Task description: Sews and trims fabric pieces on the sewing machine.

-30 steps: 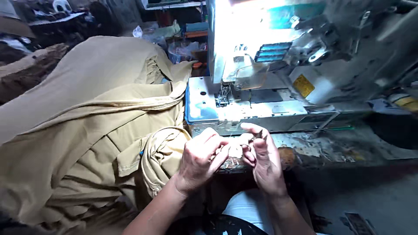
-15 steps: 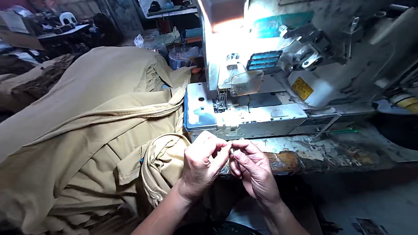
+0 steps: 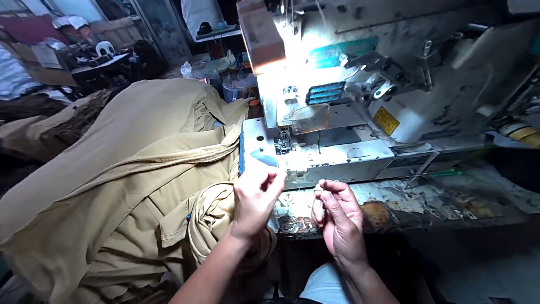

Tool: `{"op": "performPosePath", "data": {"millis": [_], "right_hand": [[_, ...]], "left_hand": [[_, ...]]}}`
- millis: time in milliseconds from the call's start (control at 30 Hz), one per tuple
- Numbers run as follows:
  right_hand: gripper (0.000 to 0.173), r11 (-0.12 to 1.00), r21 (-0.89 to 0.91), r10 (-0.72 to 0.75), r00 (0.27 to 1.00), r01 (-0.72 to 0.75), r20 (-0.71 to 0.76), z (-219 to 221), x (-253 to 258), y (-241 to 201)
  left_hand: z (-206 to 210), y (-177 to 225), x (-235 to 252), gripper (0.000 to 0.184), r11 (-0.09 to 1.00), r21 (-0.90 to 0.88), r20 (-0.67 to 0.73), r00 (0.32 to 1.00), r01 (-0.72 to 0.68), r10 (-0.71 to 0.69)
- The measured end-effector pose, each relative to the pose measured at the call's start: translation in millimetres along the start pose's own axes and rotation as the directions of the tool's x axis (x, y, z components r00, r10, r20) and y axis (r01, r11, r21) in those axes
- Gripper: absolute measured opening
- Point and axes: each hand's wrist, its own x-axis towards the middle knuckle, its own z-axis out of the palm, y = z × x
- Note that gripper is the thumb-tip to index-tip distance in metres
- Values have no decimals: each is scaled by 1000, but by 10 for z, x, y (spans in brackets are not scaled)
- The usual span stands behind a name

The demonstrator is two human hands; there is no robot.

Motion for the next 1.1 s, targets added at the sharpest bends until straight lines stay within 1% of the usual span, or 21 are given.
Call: {"op": "performPosePath", "data": {"millis": [67, 133, 167, 267, 333, 400, 467, 533, 633, 767, 833, 967, 1100], "right_hand": [[29, 981, -153, -127, 989, 116, -70, -100, 18, 128], [41, 919, -323, -267, 959, 224, -96, -204, 30, 253], [45, 882, -398, -311, 945, 250, -96, -246, 29, 292], [47, 821, -490, -375, 924, 293, -75, -302, 13, 343], [47, 808, -505, -385, 921, 302, -66, -316, 3, 357], [48, 815, -495, -382, 921, 301, -70, -328, 16, 360], [48, 826, -478, -382, 920, 298, -86, -333, -5, 356], [45, 843, -443, -391, 913, 305, -117, -321, -43, 351], [36, 877, -361, -402, 896, 317, -189, -314, -85, 375], [27, 944, -136, -326, 918, 302, -225, -329, -79, 312], [25, 959, -65, -282, 935, 275, -214, -334, -79, 286], [24, 974, -3, -219, 946, 225, -238, -315, -79, 255], [26, 982, -10, -186, 950, 190, -251, -325, -70, 253]], "left_hand": [[28, -83, 188, 11, 993, 108, -7, 998, 56, -56], [76, -154, 358, 11, 976, 195, 5, 995, 94, -96], [103, -180, 426, 11, 967, 229, 17, 992, 115, -122], [175, -216, 572, 12, 937, 278, 35, 972, 213, -231], [186, -163, 644, 13, 897, 318, 69, 936, 306, -344], [186, -129, 709, 13, 859, 351, 95, 898, 373, -429], [188, -132, 734, 15, 836, 369, 97, 878, 405, -468], [193, -144, 747, 16, 836, 358, 94, 874, 417, -476], [190, -156, 755, 16, 834, 345, 101, 867, 430, -488], [185, -171, 780, 15, 826, 342, 115, 853, 448, -509], [191, -180, 775, 15, 827, 344, 108, 857, 444, -505], [196, -200, 776, 19, 836, 349, 105, 868, 425, -485], [195, -215, 805, 19, 823, 364, 111, 857, 437, -504]]}}
